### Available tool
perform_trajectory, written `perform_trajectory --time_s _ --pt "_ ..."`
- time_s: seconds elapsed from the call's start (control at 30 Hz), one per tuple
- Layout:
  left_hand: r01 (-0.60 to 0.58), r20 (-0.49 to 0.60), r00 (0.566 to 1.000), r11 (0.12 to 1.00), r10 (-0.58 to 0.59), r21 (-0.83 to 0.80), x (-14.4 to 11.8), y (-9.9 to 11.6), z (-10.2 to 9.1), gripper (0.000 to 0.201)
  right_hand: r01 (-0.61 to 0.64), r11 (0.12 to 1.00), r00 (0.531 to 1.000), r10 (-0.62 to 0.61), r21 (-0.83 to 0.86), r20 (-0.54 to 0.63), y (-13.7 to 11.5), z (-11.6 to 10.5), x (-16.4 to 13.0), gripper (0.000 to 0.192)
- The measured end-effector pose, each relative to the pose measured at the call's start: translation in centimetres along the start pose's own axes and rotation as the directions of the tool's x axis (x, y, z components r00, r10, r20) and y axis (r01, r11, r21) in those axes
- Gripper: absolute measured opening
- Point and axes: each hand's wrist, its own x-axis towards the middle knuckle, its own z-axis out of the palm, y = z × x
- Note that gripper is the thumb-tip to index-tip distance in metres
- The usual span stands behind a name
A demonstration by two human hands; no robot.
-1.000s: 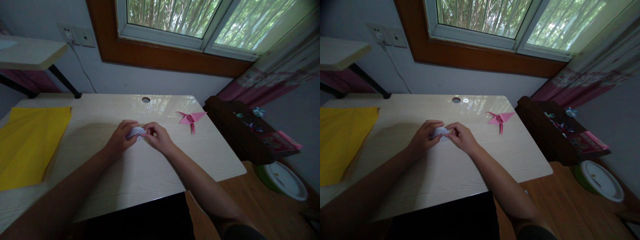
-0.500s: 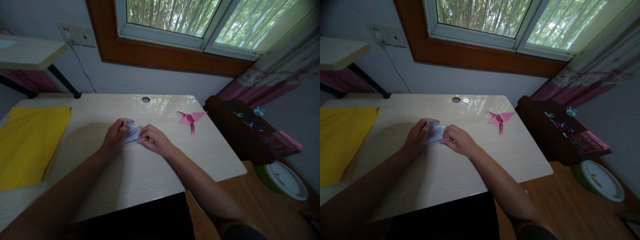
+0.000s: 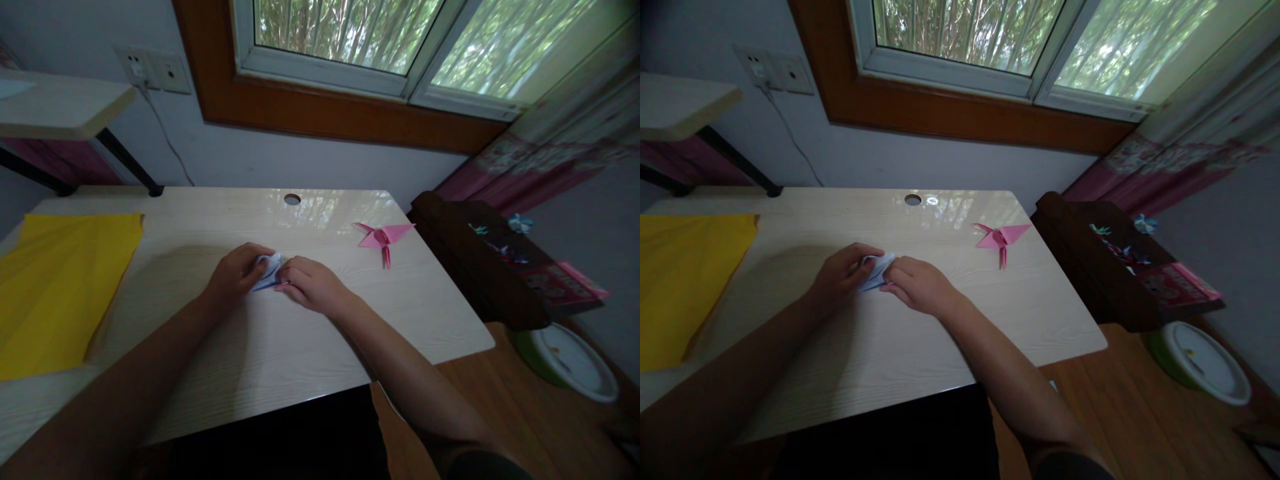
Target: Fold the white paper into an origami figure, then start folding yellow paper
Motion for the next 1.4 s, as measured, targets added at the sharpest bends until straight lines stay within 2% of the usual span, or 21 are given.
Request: perform_trajectory --time_s 0.1,0.23,0.4,0.57,0.77,0.9,1.07,1.27,1.4 --pt "0.14 -0.053 0.989 0.99 -0.139 0.011 0.0 0.1 -0.1 0.027 0.006 1.0 1.0 -0.006 -0.007 0.016 -0.1 0.0 0.0 0.02" --pt "0.289 -0.155 0.945 0.957 -0.29 -0.026 0.3 -0.1 -0.5 0.029 0.018 1.0 1.0 -0.018 0.004 0.022 -0.2 -0.1 -0.1 0.019" --pt "0.347 -0.196 0.909 0.929 -0.367 -0.131 0.5 -1.1 -0.6 0.027 0.019 1.0 1.0 -0.02 0.022 0.023 -0.2 -0.2 -0.2 0.018" --pt "0.321 -0.206 0.918 0.94 -0.338 -0.111 0.6 -1.8 -0.8 0.032 -0.019 1.0 1.0 0.019 0.002 0.024 0.1 -0.4 -0.6 0.02" --pt "0.129 -0.222 0.968 0.991 -0.116 0.046 0.6 -2.0 -1.0 0.034 -0.084 0.996 0.996 0.084 -0.017 -0.012 0.8 -0.5 -0.9 0.019" --pt "0.093 -0.107 0.991 0.988 -0.079 0.126 0.4 -2.6 -0.8 0.029 -0.119 0.993 0.993 0.119 0.0 -0.021 1.1 -0.9 -1.1 0.018" --pt "0.06 0.009 0.998 0.982 -0.063 0.178 0.3 -3.5 -0.7 0.015 -0.155 0.987 0.988 0.155 0.035 -0.021 1.7 -1.3 -1.5 0.013" --pt "-0.006 0.073 0.997 0.959 -0.015 0.282 0.4 -3.6 -0.8 0.031 -0.187 0.98 0.981 0.19 0.065 -0.046 2.2 -1.3 -1.5 0.006" --pt "0.003 0.09 0.995 0.956 -0.031 0.293 0.4 -3.2 -0.7 0.031 -0.203 0.979 0.977 0.203 0.017 -0.07 2.1 -1.0 -1.4 0.024"
